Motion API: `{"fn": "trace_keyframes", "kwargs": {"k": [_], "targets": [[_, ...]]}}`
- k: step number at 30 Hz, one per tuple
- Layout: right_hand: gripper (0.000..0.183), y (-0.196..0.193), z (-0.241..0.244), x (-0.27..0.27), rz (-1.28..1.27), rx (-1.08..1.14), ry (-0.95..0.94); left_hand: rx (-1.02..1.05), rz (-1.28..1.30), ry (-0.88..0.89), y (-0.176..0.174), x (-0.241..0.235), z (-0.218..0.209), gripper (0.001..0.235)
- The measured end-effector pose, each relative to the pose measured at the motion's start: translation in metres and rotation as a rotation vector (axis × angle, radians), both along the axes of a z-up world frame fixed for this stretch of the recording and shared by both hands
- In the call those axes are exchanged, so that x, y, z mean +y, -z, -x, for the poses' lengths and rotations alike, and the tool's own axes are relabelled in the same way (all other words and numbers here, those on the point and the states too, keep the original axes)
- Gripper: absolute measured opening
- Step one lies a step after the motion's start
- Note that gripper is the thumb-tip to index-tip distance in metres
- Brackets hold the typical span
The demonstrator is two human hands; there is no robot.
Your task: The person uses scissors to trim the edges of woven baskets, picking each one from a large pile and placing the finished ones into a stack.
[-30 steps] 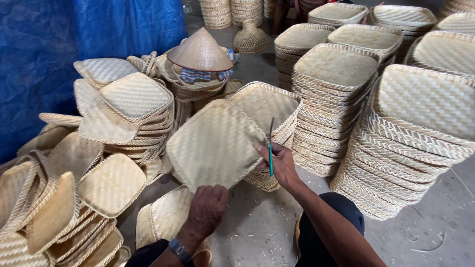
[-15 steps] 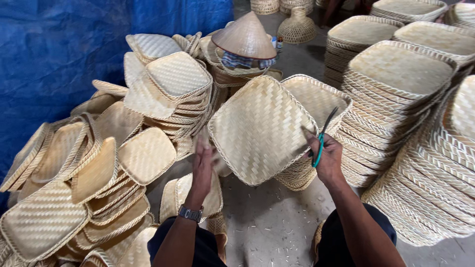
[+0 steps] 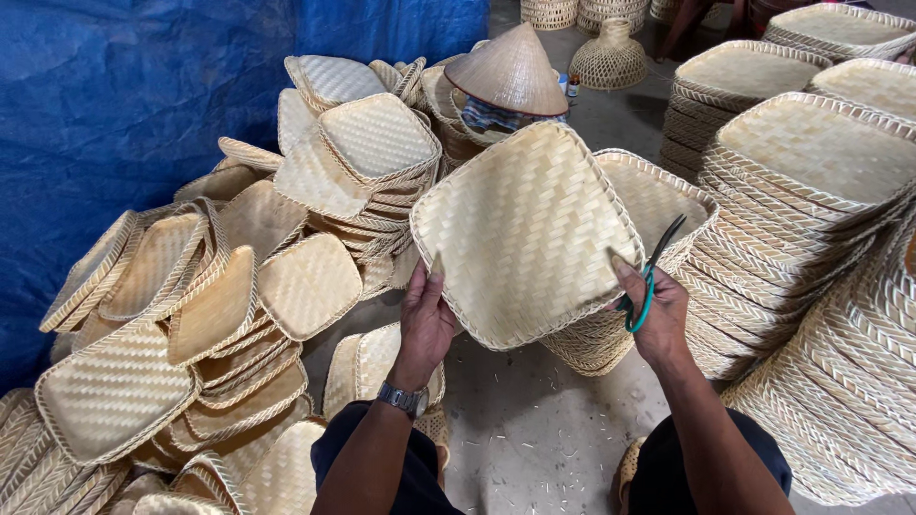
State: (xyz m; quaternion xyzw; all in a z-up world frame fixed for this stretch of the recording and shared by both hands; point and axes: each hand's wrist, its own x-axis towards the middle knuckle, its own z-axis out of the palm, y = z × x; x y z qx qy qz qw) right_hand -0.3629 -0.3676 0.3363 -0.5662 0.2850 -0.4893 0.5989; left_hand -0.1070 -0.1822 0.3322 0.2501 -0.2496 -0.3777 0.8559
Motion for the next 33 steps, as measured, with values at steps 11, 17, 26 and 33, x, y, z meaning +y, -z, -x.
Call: {"fn": "trace_keyframes", "kwargs": {"k": [11, 17, 26, 33], "targets": [[0.022, -0.006, 0.027, -0.017, 0.287, 0.166, 0.163, -0.035, -0.118, -0.012, 0.024, -0.002, -0.012, 0.041], [0.021, -0.012, 0.037, -0.019, 0.291, 0.229, 0.141, -0.115, -0.166, 0.039, 0.025, -0.007, -0.006, 0.044], [0.018, -0.018, 0.038, -0.013, 0.138, 0.251, 0.244, -0.132, -0.198, 0.124, 0.018, -0.005, -0.001, 0.049], [0.012, -0.025, 0.039, -0.011, 0.095, 0.308, 0.223, -1.713, -0.49, -0.494, -0.019, 0.019, 0.015, 0.103]]}}
